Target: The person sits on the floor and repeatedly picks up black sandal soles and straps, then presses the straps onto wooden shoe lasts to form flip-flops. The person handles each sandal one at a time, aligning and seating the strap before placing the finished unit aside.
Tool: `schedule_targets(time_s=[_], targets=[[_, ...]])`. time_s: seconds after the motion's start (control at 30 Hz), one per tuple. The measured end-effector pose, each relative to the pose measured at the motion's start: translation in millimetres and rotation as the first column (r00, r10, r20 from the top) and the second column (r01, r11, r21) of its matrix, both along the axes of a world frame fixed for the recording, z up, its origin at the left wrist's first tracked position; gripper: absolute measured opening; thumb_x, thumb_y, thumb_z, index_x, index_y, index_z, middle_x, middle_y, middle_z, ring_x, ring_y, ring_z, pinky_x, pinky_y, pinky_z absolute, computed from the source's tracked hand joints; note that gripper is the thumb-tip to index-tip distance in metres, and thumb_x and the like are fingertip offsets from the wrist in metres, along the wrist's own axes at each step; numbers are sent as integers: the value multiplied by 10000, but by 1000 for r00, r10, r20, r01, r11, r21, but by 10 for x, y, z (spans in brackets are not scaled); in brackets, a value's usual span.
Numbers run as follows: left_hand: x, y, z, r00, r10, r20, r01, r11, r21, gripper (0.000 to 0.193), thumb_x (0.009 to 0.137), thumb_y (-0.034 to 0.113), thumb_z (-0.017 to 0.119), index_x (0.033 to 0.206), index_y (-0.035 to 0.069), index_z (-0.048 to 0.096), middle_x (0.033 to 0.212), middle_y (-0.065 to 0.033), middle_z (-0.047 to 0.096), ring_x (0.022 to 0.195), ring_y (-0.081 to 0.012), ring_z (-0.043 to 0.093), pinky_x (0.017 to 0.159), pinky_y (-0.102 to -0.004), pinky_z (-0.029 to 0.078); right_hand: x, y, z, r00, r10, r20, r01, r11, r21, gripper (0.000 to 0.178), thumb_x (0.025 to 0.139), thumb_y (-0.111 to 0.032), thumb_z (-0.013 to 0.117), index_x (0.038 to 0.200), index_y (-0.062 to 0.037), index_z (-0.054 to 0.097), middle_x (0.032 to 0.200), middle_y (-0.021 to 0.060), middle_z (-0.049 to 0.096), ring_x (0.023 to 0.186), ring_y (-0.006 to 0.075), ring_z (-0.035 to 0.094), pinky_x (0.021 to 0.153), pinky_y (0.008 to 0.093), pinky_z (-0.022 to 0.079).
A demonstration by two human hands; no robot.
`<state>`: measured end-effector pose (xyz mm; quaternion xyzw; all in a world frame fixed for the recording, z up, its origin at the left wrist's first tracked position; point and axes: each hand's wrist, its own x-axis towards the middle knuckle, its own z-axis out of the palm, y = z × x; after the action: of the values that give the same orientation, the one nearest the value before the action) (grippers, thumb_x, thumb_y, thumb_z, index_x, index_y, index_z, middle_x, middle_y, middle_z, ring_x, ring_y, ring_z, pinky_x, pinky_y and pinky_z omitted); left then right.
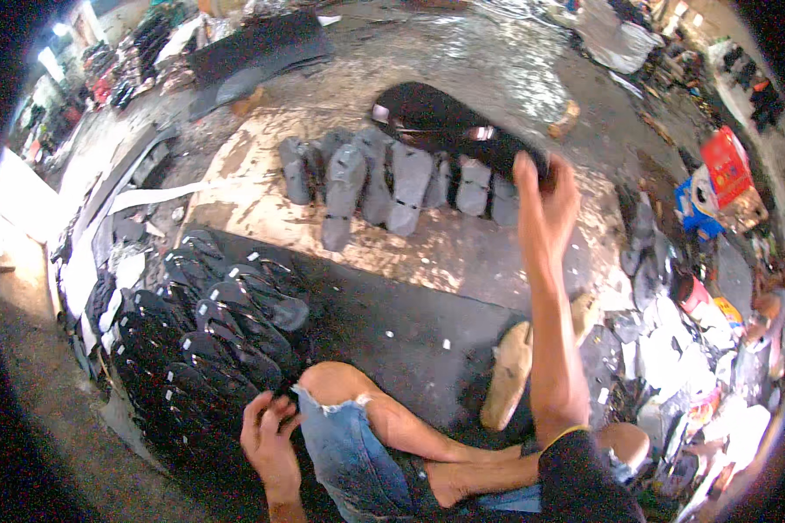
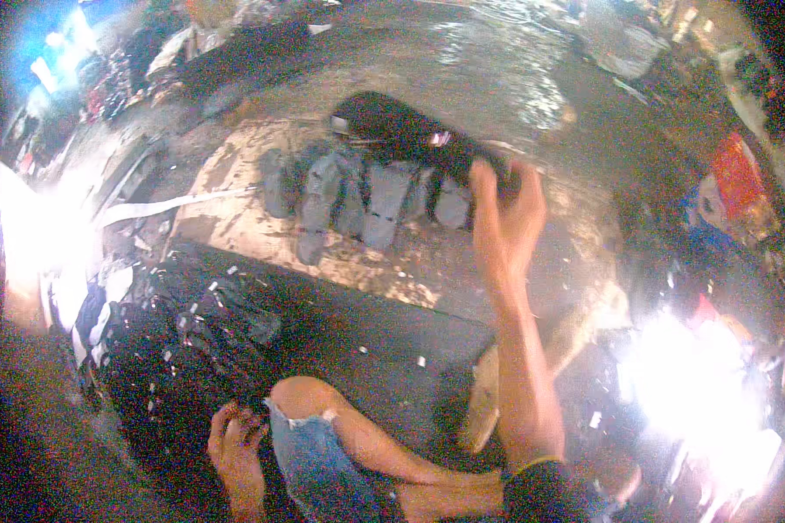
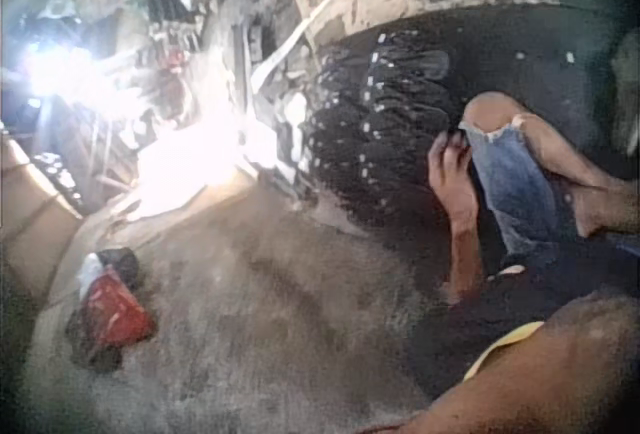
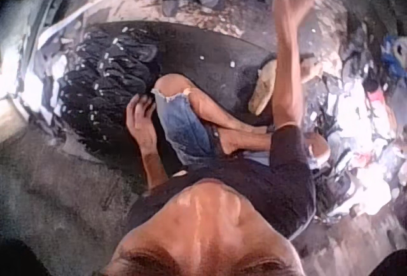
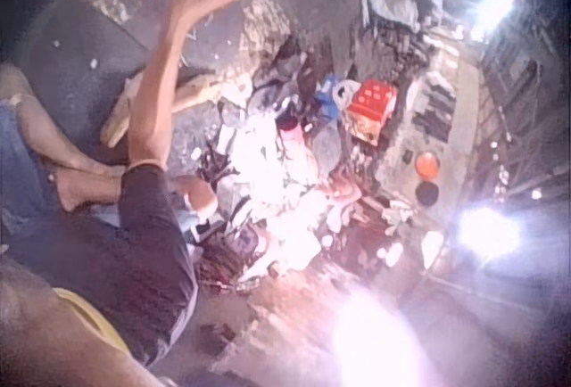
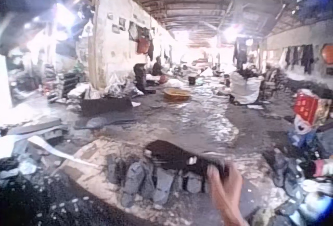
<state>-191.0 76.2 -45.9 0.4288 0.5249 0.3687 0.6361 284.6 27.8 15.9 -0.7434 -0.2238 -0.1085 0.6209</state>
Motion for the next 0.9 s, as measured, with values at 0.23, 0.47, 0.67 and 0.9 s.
schedule_targets(time_s=[0.23,0.47,0.67,0.9], targets=[[1305,-395,337,810,-287,511,223,957,184,673,964,50,692,1576,15,414,1532,-195,534,1310,-293,596,1129,-445,487,-2415,-1791,-973,600,489,-633,-242,865,438,381,946,-23,847,1268,-45,644,1210,19,695,1159,132,627,1040,334,517],[1238,-979,865,669,-743,-27,608,527,594,359,953,-6,750,1269,7,580,1337,-192,726,1132,-225,723,991,-351,580,-2283,-2419,-317,888,439,-138,-460,850,-255,837,833,3,789,1580,-18,411,1521,201,529,1447,375,511,1234,477,398],[1315,-1268,931,652,-684,-329,586,178,790,270,928,-57,754,1176,3,667,1224,-209,774,1106,-333,761,984,-426,600,-2228,-2603,295,849,513,-129,-529,814,-241,849,749,93,836,1535,-58,554,1345,151,700,1273,328,687,1102,418,542],[1346,-1352,832,451,-754,-477,712,-17,702,352,934,-22,737,1252,19,590,1201,-217,686,1069,-387,706,939,-457,579,-2114,-2817,110,808,580,-104,-586,771,-249,596,703,51,878,1271,-49,731,1183,141,757,1118,340,736,947,405,605]])
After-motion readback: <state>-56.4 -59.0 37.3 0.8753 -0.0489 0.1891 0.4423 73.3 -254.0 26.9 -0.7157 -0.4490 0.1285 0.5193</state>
